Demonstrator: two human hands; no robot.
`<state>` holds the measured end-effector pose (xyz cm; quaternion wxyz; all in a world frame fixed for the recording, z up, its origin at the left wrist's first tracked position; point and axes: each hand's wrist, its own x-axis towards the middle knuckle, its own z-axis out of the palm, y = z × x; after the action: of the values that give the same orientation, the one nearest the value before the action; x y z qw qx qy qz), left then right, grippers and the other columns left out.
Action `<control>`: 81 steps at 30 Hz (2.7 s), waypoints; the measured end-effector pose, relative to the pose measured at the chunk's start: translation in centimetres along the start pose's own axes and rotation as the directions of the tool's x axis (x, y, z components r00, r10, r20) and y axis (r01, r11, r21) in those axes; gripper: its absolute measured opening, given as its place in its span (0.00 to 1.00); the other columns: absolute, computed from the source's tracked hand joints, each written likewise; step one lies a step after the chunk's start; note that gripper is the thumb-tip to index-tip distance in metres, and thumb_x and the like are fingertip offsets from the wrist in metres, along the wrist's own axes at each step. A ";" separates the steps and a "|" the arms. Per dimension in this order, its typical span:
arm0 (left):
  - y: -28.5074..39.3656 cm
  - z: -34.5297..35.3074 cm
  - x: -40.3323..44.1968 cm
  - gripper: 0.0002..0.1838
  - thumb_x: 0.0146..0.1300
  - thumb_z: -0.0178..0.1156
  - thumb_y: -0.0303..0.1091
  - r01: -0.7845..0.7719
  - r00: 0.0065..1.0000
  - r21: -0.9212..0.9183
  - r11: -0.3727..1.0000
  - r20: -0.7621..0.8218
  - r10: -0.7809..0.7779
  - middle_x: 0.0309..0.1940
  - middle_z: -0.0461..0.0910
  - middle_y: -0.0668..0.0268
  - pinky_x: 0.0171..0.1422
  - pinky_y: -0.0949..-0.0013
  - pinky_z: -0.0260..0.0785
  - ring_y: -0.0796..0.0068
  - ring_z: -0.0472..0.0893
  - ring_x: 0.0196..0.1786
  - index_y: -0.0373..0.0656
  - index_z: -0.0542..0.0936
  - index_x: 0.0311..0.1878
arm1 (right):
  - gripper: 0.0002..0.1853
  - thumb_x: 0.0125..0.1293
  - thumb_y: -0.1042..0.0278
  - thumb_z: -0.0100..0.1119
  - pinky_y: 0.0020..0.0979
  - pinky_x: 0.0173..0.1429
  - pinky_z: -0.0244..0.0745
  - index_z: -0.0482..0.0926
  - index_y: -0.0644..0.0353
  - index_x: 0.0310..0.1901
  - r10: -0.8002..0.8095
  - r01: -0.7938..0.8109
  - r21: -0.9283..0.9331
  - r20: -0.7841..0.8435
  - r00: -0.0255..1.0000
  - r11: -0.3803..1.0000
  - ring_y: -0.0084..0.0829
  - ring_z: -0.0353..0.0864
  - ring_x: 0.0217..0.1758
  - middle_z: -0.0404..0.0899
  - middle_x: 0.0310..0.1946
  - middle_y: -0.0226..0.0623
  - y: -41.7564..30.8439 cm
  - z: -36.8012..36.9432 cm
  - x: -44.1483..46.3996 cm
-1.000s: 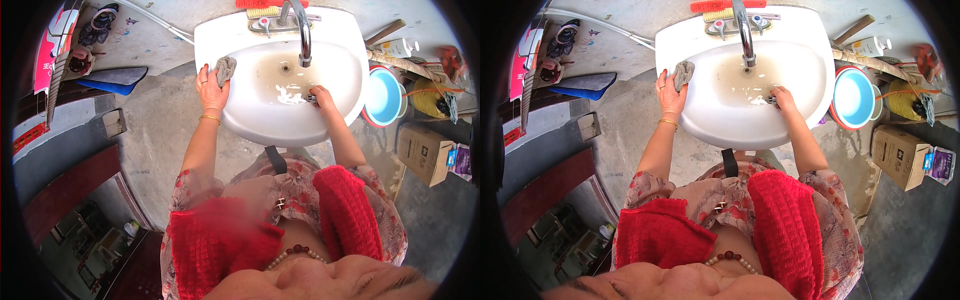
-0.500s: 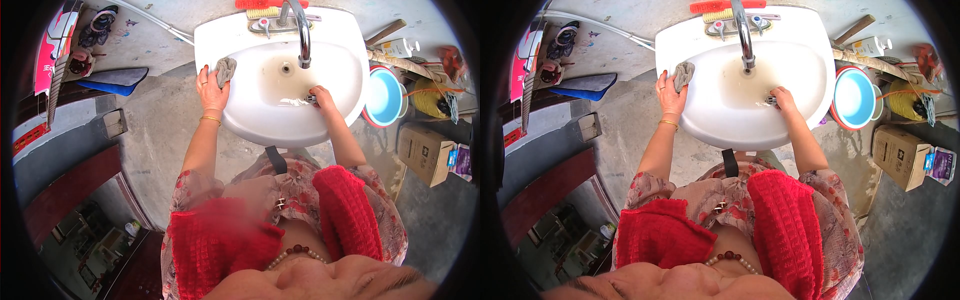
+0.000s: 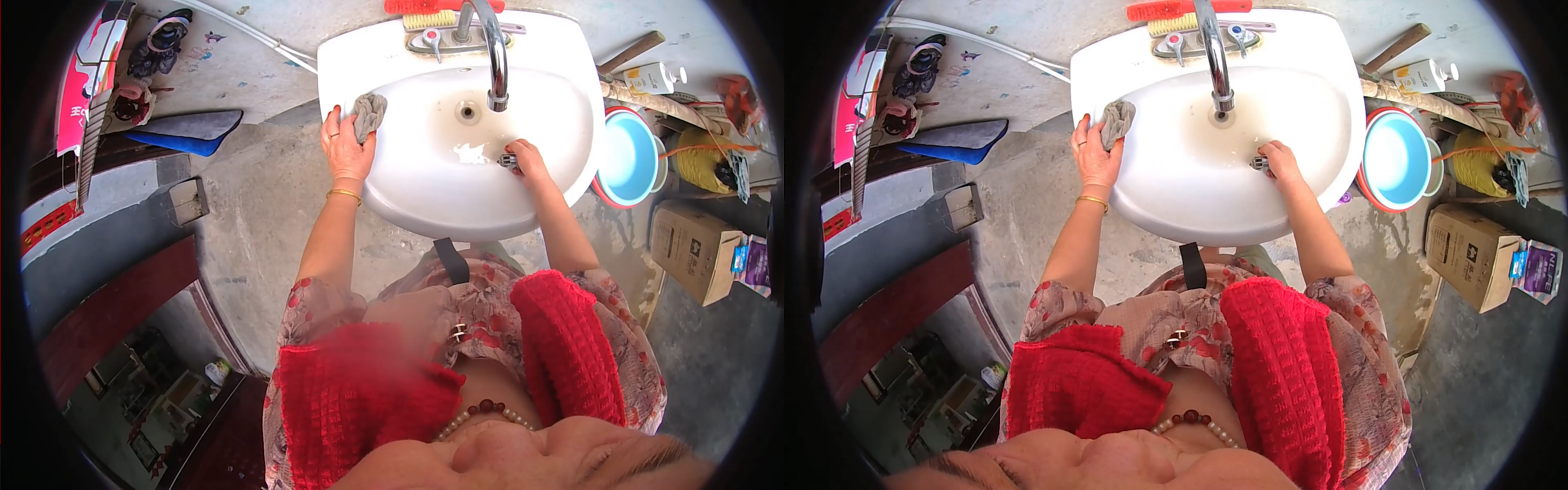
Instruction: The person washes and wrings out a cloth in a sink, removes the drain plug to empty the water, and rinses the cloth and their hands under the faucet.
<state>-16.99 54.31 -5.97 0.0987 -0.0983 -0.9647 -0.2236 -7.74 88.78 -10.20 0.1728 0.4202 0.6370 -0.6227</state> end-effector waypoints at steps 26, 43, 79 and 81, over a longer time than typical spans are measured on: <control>-0.1 0.1 0.0 0.24 0.50 0.68 0.37 -0.002 1.000 0.009 1.000 -0.003 0.002 0.66 0.62 0.52 0.70 0.52 0.54 0.47 0.59 0.66 0.43 0.75 0.51 | 0.11 0.56 0.63 0.55 0.28 0.22 0.60 0.79 0.60 0.34 -0.018 0.018 -0.033 -0.012 1.000 0.999 0.24 0.67 0.21 0.74 0.23 0.32 0.4 0.2 0.7; 0.0 0.0 0.0 0.24 0.49 0.68 0.36 -0.001 1.000 -0.002 1.000 -0.004 0.001 0.65 0.62 0.53 0.70 0.51 0.54 0.48 0.59 0.66 0.44 0.75 0.51 | 0.14 0.56 0.59 0.56 0.29 0.27 0.68 0.79 0.61 0.37 -0.041 0.040 -0.150 -0.002 0.999 0.988 0.25 0.72 0.25 0.75 0.26 0.33 0.2 0.8 0.9; -0.2 0.0 0.2 0.25 0.47 0.68 0.35 0.045 0.998 -0.042 0.998 0.038 -0.044 0.67 0.59 0.56 0.72 0.53 0.50 0.51 0.56 0.69 0.44 0.75 0.51 | 0.22 0.57 0.48 0.59 0.42 0.46 0.73 0.80 0.64 0.34 -0.546 0.452 -0.448 -0.101 0.832 0.771 0.49 0.80 0.39 0.81 0.30 0.49 4.2 7.1 18.7; -0.1 0.0 0.2 0.25 0.47 0.69 0.35 0.046 0.998 -0.031 0.998 0.035 -0.045 0.67 0.59 0.56 0.72 0.53 0.50 0.51 0.56 0.69 0.44 0.75 0.51 | 0.19 0.54 0.53 0.60 0.36 0.44 0.73 0.79 0.66 0.32 -0.523 0.440 -0.419 -0.102 0.846 0.794 0.38 0.78 0.35 0.80 0.28 0.43 2.7 7.5 17.3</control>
<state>-17.17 54.19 -5.97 0.0756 -0.0819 -0.9645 -0.2393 -18.10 86.95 -26.02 0.0164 0.2658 0.8459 -0.4621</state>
